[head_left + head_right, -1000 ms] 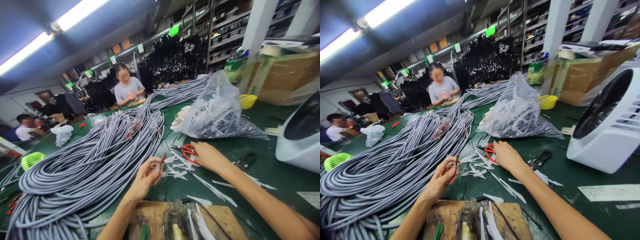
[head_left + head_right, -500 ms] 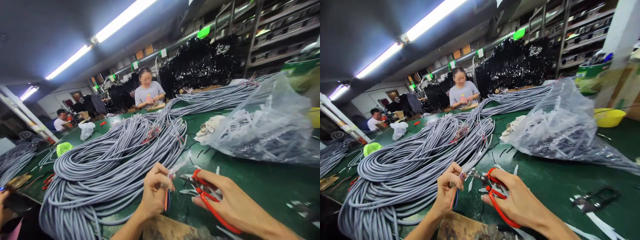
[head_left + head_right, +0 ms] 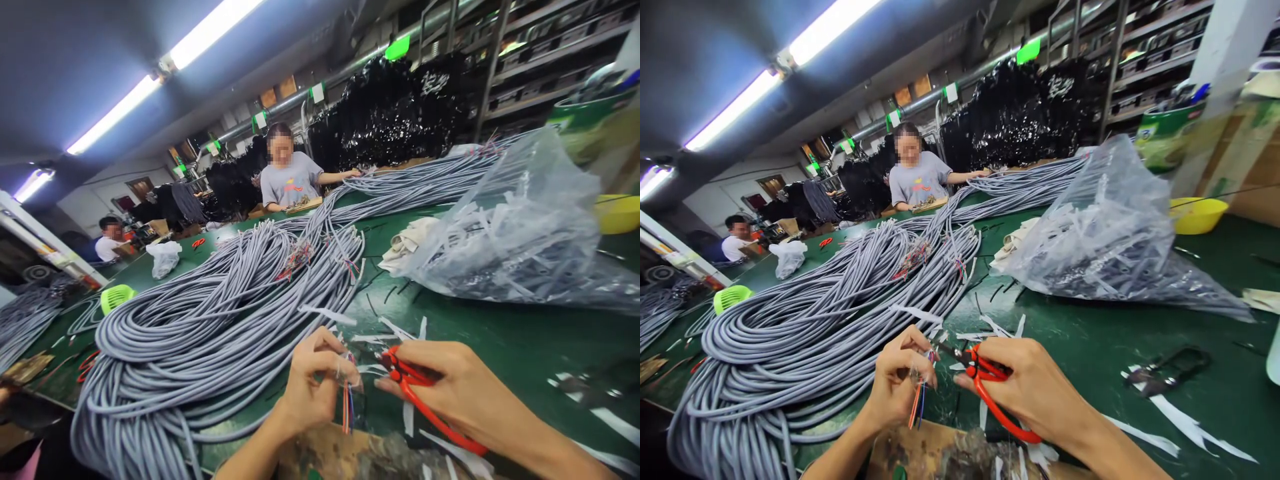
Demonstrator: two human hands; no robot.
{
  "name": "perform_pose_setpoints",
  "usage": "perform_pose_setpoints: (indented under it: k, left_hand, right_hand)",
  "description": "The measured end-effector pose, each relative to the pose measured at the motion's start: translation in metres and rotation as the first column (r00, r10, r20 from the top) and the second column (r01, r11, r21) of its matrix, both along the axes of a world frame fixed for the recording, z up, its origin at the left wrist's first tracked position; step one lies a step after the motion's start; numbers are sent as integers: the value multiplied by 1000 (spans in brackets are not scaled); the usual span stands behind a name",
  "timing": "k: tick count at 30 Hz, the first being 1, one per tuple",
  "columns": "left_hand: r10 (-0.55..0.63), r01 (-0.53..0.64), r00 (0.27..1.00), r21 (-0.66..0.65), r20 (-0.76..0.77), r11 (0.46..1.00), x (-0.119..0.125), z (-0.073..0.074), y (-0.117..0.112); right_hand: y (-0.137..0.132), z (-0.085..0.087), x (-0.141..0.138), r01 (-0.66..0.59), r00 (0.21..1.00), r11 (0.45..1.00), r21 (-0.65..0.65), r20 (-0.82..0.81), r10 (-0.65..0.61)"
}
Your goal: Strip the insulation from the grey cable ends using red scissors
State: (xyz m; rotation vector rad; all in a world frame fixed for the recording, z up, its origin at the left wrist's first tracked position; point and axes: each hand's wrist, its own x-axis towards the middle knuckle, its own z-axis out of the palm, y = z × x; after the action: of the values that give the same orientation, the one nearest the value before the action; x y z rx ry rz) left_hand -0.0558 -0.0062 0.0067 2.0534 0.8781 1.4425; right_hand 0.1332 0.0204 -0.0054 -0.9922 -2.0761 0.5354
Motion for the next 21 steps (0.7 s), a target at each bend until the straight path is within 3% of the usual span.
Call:
perform_pose_setpoints:
  k: [4, 8, 10, 13, 17, 21]
  left_hand:
    - [59, -36, 993, -217, 100, 975, 3, -3, -2]
    - [207, -100, 961, -467, 183, 878, 13, -11, -1]
    - [254, -144, 953, -488, 166, 861, 19, -14, -1]
    - [263, -183, 959, -475, 108, 861, 25, -13, -2]
    - [266, -131, 951, -581, 154, 804, 28, -7, -3]
    - [323, -50, 899, -662, 297, 748, 29, -4, 1]
  right_hand:
    - [-1, 6, 0, 163, 977, 982, -101, -123, -175]
    - [-4, 7, -9, 75, 966, 970, -233, -223, -128]
    - [-7, 6, -16, 28, 928, 966, -256, -354, -120]
    - [-10, 4, -24, 90, 838, 965, -247, -505, -207]
    - [-12, 1, -26, 184, 783, 953, -242, -550, -291]
    - [-11, -3, -26, 159, 766, 941, -300, -564, -309]
